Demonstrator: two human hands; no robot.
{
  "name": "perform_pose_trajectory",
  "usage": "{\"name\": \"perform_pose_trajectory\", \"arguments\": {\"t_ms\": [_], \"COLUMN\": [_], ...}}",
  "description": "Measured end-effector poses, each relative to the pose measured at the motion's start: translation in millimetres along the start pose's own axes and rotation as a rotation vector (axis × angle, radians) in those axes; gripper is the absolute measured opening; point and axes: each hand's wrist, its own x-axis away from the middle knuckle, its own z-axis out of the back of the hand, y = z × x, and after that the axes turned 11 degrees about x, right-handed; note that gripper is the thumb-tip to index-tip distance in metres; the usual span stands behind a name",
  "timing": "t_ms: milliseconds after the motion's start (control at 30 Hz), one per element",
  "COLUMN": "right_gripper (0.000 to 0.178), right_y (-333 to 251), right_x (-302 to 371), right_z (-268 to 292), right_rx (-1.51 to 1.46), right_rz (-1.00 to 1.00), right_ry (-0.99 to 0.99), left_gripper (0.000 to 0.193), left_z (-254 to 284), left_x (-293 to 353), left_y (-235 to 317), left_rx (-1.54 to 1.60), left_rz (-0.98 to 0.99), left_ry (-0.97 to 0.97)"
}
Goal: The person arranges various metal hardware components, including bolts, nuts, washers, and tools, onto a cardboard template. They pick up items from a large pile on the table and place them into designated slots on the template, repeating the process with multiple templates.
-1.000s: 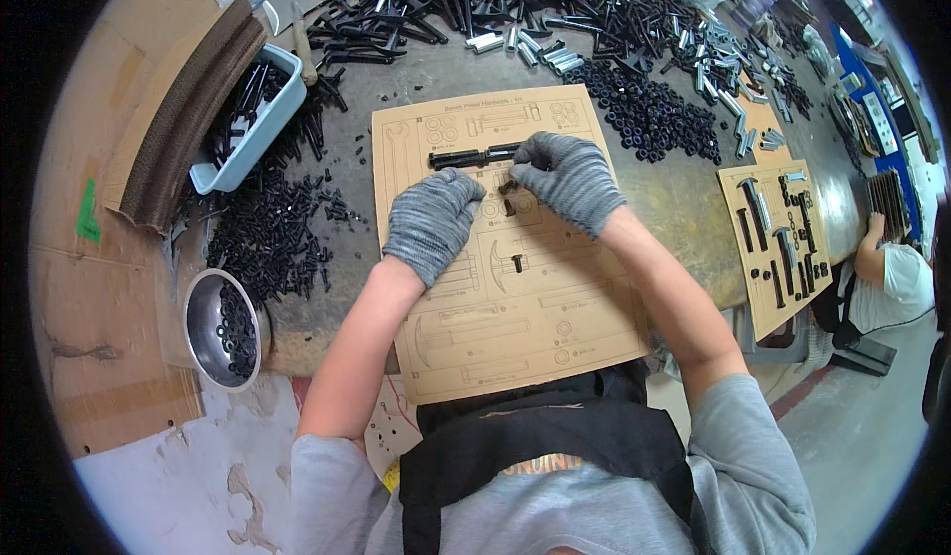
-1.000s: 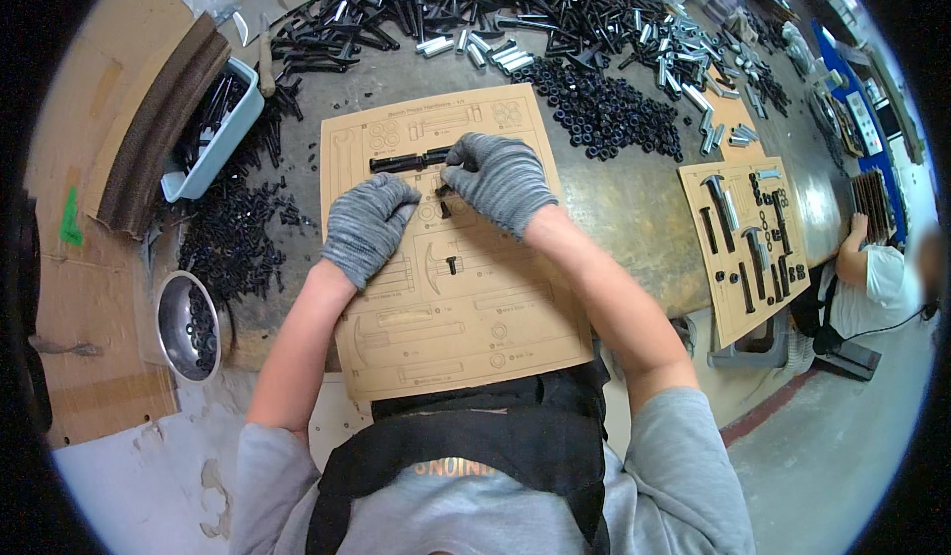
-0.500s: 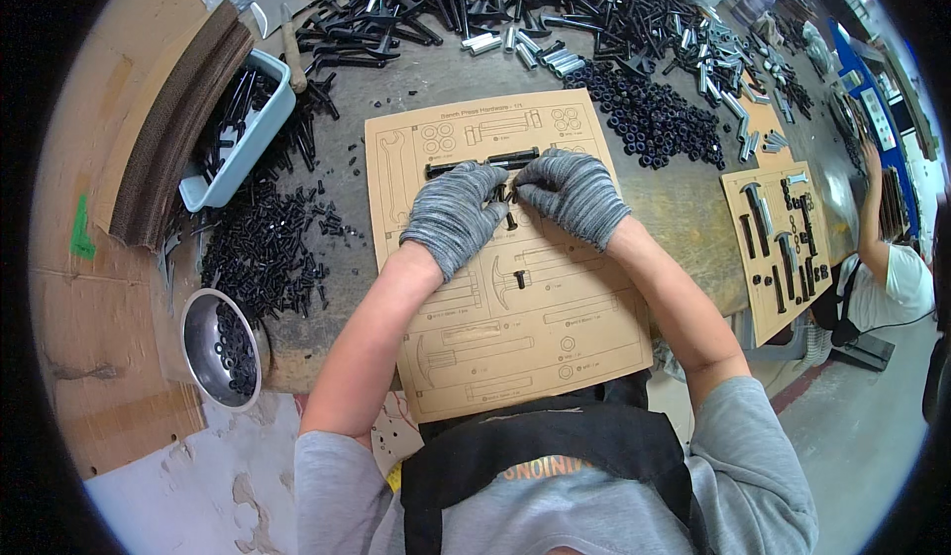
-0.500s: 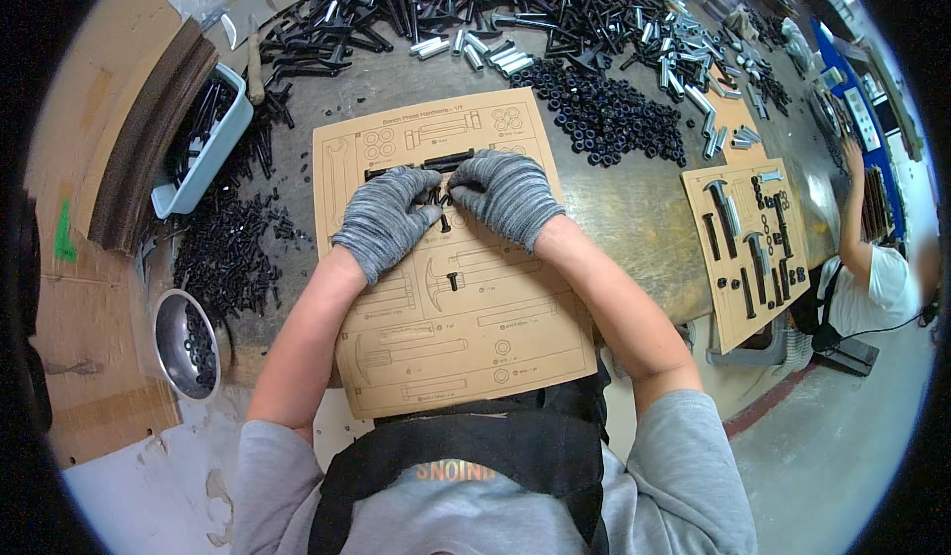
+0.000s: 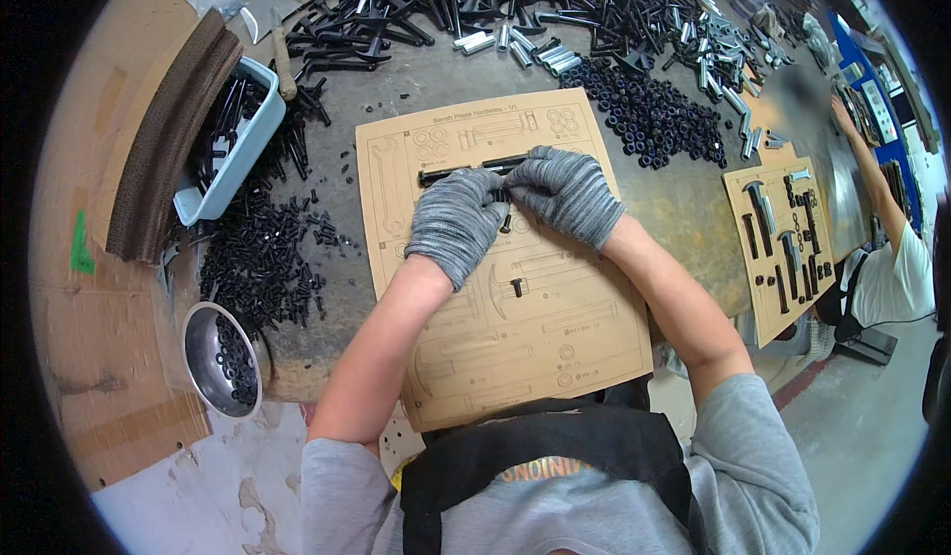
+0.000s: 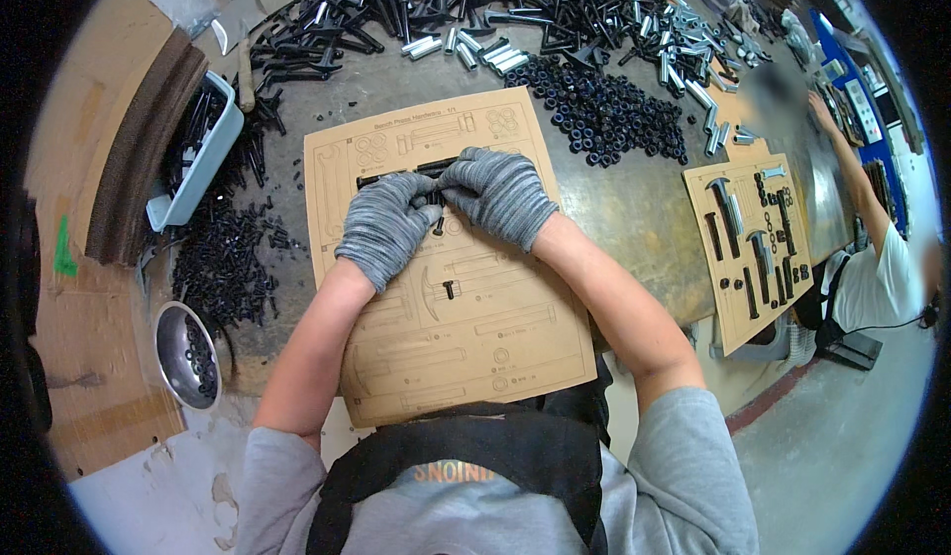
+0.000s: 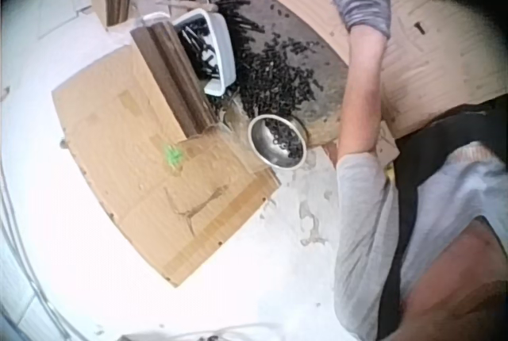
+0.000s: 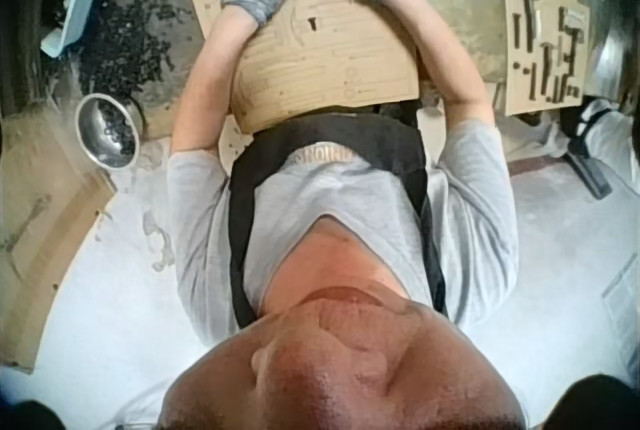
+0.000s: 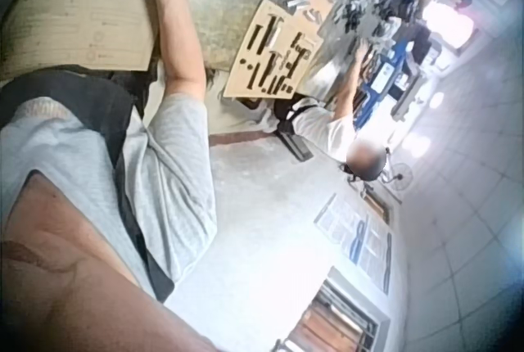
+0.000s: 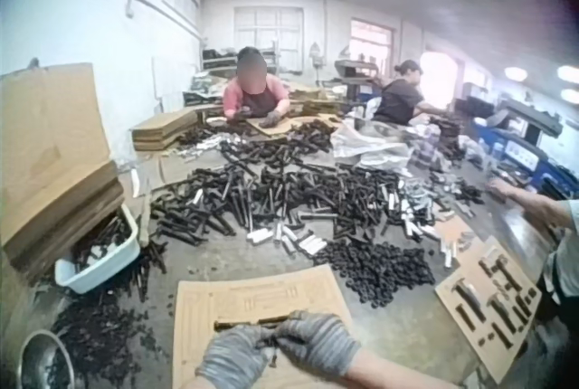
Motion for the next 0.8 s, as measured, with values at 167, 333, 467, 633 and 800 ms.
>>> {"name": "perform_pose_trajectory", "arguments": {"t_ms": [167,333,467,633,800], "right_gripper": [0.016,0.017,0.021,0.018,0.014], "right_y": [6.0,-7.4,-20.0,-45.5,-40.6], "right_x": [3.9,9.7,23.7,26.8,31.6], "right_z": [-6.4,-1.6,7.7,24.0,0.8], "right_rx": [-0.031,0.001,0.122,0.396,0.441], "right_rz": [0.020,-0.002,0.261,0.223,0.162], "right_ry": [0.069,0.146,-0.007,-0.236,-0.216], "left_gripper": [0.028,0.031,0.028,0.022,0.020], "left_z": [-1.7,16.8,16.0,5.0,7.9], "left_x": [-1.7,22.5,72.8,91.4,86.5], "left_y": [0.1,3.3,11.5,30.8,15.5], "left_rx": [-0.015,0.085,-0.001,-0.248,-0.295], "left_rz": [-0.005,0.016,-0.148,-0.233,-0.174], "left_ry": [0.000,0.070,-0.096,-0.215,-0.134]}}
